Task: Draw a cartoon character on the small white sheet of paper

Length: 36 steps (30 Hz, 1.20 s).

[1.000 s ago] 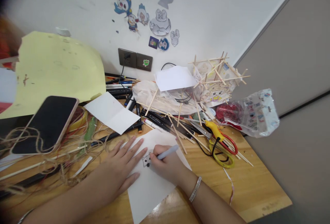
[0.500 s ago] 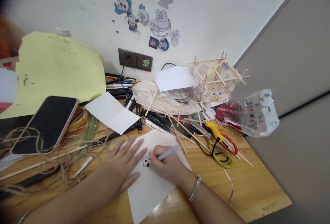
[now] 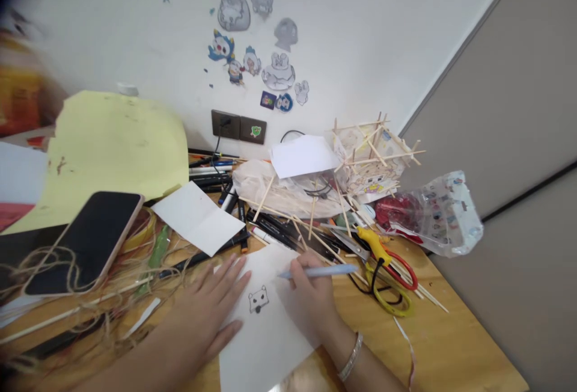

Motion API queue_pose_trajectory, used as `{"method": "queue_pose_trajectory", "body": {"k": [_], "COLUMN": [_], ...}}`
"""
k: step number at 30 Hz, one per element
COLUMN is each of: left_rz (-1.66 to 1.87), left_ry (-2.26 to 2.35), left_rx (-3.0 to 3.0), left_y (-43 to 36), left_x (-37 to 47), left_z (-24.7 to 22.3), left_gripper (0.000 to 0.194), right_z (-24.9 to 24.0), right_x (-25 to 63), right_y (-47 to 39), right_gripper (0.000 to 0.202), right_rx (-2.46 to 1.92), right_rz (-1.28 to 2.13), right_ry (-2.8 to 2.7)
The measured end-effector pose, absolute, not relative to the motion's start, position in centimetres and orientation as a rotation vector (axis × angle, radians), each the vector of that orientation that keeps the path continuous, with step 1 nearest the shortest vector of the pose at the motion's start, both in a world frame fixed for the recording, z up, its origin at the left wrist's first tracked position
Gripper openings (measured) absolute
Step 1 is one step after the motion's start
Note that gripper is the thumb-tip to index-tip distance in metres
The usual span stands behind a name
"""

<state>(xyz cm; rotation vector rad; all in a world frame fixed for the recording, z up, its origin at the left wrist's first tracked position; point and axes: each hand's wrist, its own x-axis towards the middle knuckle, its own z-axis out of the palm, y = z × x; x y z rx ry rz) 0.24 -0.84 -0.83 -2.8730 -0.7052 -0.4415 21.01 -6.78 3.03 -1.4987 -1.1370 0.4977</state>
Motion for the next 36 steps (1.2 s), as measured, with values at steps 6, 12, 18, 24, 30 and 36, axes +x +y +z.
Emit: {"method": "queue_pose_trajectory", "body": {"k": [6,12,18,24,30,36], "left_rz": [-0.375,-0.376,-0.5,-0.455,-0.524,-0.479], "left_ry": [-0.59,-0.463,-0.383,-0.38,-0.412,-0.403], "left_rx": [-2.911,-2.688,-2.567,-2.596,-2.604,-2.641], "left_y": [0.4,1.4,2.0,1.9,1.8,1.9], "left_x": [0.3,0.3,0.2,0.3,0.3,0.3], "left_z": [-2.9,-3.1,-4.8,-4.3,-4.5,-4.0], "left_gripper": [0.062,0.037,0.036,0.037,0.036,0.036], "right_z": [1.8,0.7,0.7,1.2,2.3,1.1], "right_x": [21.1,21.5,21.5,21.1,20.5,20.7], "right_y": [-6.5,-6.2,-5.9,-5.6,-5.8,-5.5], "right_gripper": [0.045,0.043,0.043,0.035,0.032,0.031], "right_rx": [-1.441,-1.401,-1.441,-1.462,-1.456,-1.395], "right_rz": [0.539,0.677,0.593,0.552,0.533,0.702], "right_ry": [-1.093,-1.082,-1.132,-1.093,-1.065,-1.093]}}
